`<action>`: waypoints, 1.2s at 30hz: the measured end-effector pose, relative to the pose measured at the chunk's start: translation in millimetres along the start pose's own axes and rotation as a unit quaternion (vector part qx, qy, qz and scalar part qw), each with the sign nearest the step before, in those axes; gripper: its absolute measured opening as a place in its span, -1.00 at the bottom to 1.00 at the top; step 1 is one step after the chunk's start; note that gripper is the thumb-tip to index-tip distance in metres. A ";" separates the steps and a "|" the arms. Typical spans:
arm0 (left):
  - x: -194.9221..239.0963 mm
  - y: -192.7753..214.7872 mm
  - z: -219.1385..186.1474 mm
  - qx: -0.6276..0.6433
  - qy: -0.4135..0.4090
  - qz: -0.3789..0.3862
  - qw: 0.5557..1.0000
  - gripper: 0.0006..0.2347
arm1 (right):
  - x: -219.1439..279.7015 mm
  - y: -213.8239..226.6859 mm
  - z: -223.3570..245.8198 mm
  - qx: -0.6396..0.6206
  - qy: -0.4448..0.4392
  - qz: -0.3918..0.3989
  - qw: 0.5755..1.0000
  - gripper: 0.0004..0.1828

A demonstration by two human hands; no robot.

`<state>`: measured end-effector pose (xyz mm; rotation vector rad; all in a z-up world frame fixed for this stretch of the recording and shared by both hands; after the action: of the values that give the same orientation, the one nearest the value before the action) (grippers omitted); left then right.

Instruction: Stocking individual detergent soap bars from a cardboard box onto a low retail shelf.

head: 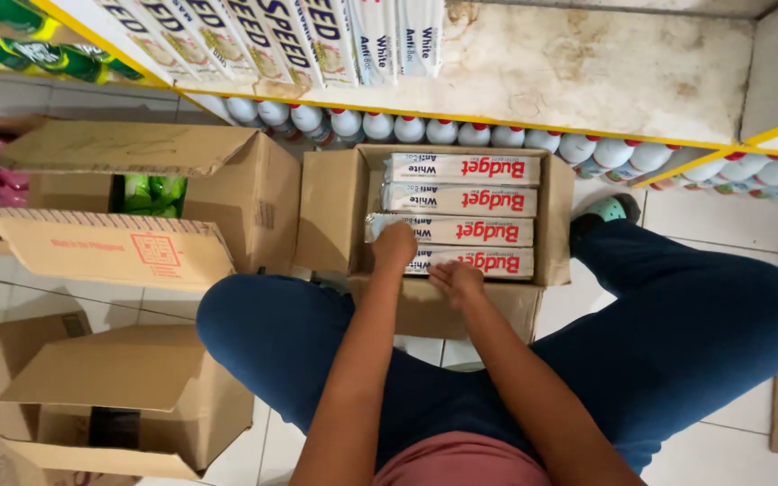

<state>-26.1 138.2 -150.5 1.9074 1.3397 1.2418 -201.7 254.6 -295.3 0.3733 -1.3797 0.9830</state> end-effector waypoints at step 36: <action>-4.2 46.1 53.3 0.335 -0.073 0.004 0.939 -0.85 | 64.1 -37.9 -7.3 -0.059 0.012 0.079 0.995 -0.78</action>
<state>41.7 121.6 -140.2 2.3873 1.8277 0.6547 -175.3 261.4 -225.7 0.1653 -1.4550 1.0252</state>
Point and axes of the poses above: each hand's wrist, its own x-axis away from the middle knuckle, its own y-axis out of the back of the hand, z = x × y, the point moved 9 cm from there along -x, towards the middle knuckle, and after that the axes turned 12 degrees about -y, right-handed, at the moved point
